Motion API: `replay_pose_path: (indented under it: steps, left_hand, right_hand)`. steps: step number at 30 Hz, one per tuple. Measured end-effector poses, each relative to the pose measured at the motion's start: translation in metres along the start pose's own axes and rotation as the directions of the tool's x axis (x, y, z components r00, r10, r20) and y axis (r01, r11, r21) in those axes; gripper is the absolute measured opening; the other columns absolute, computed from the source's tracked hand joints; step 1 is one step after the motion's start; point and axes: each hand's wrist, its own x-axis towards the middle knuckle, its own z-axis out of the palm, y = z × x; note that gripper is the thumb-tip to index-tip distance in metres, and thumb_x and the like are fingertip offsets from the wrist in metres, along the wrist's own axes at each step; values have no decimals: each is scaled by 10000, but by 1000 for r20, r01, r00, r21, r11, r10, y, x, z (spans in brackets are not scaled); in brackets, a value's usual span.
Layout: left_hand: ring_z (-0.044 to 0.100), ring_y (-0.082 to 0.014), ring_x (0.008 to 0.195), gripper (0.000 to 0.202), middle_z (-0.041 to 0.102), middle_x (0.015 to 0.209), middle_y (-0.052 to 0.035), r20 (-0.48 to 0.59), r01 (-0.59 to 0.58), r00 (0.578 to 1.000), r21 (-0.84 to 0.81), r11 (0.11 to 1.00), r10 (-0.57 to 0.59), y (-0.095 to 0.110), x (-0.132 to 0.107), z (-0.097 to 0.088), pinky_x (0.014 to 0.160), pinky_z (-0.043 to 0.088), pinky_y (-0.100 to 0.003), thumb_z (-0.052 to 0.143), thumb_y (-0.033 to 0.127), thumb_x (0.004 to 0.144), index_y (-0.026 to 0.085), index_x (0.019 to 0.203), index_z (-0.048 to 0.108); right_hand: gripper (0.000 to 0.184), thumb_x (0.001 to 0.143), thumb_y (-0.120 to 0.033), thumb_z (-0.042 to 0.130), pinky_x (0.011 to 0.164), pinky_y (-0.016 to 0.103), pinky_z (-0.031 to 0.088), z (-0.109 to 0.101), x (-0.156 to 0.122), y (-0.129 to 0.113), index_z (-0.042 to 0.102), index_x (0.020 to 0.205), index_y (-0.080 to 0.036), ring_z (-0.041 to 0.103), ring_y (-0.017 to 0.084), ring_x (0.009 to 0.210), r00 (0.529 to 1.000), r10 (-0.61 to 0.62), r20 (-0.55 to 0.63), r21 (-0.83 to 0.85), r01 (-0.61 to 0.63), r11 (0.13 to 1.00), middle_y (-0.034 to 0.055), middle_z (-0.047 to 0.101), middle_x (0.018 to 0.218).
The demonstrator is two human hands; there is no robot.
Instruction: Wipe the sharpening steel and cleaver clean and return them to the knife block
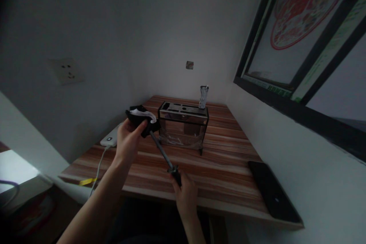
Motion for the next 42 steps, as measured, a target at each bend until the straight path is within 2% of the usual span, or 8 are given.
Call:
replay_pose_path:
  steps: [5, 10, 17, 24, 29, 32, 35, 42]
  left_hand:
    - [647, -176, 802, 331, 698, 866, -55, 2, -23, 1000, -42, 999, 23, 2, 9, -4, 730, 488, -248, 747, 321, 634, 127, 891, 671]
    - [648, -172, 801, 332, 697, 876, -52, -25, -20, 1000, -89, 996, 18, -1, 14, -5, 745, 492, -258, 743, 314, 639, 132, 908, 672]
    - [653, -178, 811, 317, 699, 850, -38, -73, -40, 997, -125, 991, 31, 3, 25, -11, 754, 501, -269, 750, 306, 619, 139, 878, 677]
    - [651, -186, 892, 252, 704, 867, -42, -160, -131, 982, -177, 975, 103, 18, 52, -30, 853, 492, -297, 724, 323, 660, 159, 847, 680]
    - [635, -184, 955, 209, 706, 923, -48, -160, -136, 982, -210, 968, 103, 14, 60, -48, 904, 466, -300, 714, 294, 676, 165, 836, 676]
    - [630, -189, 967, 229, 705, 951, -56, -158, -72, 987, -234, 970, 35, 4, 56, -56, 886, 476, -302, 710, 308, 673, 166, 846, 666]
    - [629, -209, 959, 245, 707, 941, -60, -119, 69, 987, -290, 955, -107, -9, 48, -61, 836, 502, -317, 709, 331, 661, 167, 836, 658]
    - [564, -194, 1083, 237, 694, 1006, -43, 122, 321, 947, -446, 835, -298, -40, 18, -64, 928, 440, -273, 683, 288, 700, 171, 905, 662]
  right_hand:
    - [435, 873, -517, 439, 656, 272, 487, 1, 0, 1, 687, 975, -174, 684, 236, 771, 1000, 11, 1, -43, -11, 999, 104, 721, 843]
    - [429, 883, -510, 422, 715, 292, 486, 1, -1, 2, 677, 988, -182, 682, 239, 794, 1000, 12, 23, -57, -11, 998, 96, 722, 841]
    - [374, 889, -463, 442, 684, 279, 482, 3, -2, 4, 666, 983, -180, 683, 236, 788, 1000, -10, 22, -127, 13, 992, 91, 718, 854]
    - [330, 885, -436, 463, 679, 276, 480, 3, -2, 1, 674, 941, -188, 682, 230, 783, 999, -16, 40, -169, 23, 985, 76, 716, 847]
    - [341, 882, -448, 466, 680, 279, 484, 2, -2, 2, 676, 949, -187, 681, 235, 786, 998, 13, 55, -142, -5, 990, 82, 717, 837]
    - [348, 877, -453, 475, 702, 280, 483, 1, -2, 2, 678, 962, -183, 677, 235, 796, 999, 8, 52, -109, -2, 994, 91, 715, 844]
    - [350, 872, -461, 482, 722, 284, 486, 1, -2, 3, 681, 970, -191, 676, 240, 817, 998, 17, 64, -57, -13, 998, 95, 717, 856]
    - [413, 817, -518, 538, 794, 326, 507, -3, 0, 8, 669, 1003, -174, 665, 265, 912, 998, 38, 59, 207, -50, 977, 112, 715, 959]
